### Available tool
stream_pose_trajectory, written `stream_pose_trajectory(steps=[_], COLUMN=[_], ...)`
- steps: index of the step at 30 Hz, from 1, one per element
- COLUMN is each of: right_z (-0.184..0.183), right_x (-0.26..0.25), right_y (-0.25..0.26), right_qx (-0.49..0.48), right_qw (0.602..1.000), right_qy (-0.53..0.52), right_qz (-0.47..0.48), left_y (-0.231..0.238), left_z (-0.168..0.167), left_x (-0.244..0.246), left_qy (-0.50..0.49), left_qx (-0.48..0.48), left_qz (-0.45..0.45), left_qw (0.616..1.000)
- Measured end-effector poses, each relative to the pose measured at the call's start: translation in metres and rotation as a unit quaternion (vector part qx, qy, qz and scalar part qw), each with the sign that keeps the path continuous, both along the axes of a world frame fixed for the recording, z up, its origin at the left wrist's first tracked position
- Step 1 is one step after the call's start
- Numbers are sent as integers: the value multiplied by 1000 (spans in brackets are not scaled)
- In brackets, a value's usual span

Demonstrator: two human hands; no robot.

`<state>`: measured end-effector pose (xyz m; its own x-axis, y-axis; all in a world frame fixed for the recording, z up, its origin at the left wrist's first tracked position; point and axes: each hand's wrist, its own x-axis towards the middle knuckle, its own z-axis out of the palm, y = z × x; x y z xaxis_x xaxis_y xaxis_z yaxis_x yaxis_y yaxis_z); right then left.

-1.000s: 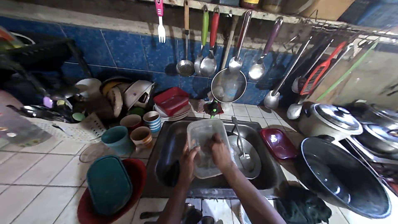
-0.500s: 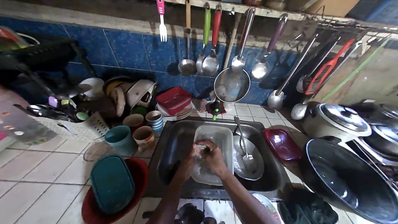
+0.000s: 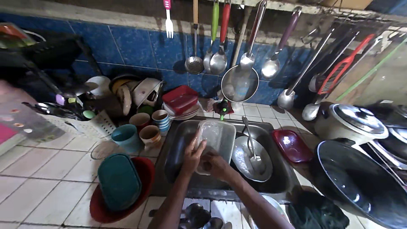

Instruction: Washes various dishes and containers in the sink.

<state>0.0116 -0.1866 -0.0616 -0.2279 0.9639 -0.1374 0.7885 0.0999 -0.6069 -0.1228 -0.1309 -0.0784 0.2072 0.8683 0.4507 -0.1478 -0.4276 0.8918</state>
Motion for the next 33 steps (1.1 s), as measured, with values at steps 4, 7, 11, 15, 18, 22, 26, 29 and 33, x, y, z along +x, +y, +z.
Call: stream_pose_trajectory(steps=[4,7,11,15,18,22,26,29,33], right_z=[-1,4,-4,-34,-65,-47,-20,-29,-42], right_x=[2,-14,-16,8,13,3,-20,-15,38], right_y=[-5,4,-9,-21,-18,-7,-3,-12,-11], right_qx=[-4,-11,37,124,283,266,205,209,218], right_qw=[984,983,967,992,949,952,960,976,967], right_qy=[-170,-58,231,16,-136,-84,45,26,-123], right_qz=[-52,-173,-100,31,-24,-124,-184,-62,45], left_y=[-2,-6,5,20,26,24,-14,-23,-13], left_z=[-4,-5,-12,12,22,18,-30,-29,-24], left_x=[9,29,36,12,13,8,20,28,7], left_qy=[-23,-60,-50,84,194,100,-68,-106,-63], left_qx=[0,3,28,-9,21,-38,-182,-233,-217], left_qz=[27,52,62,-5,-58,-81,-88,-34,-2], left_qw=[999,997,996,996,979,991,977,966,974])
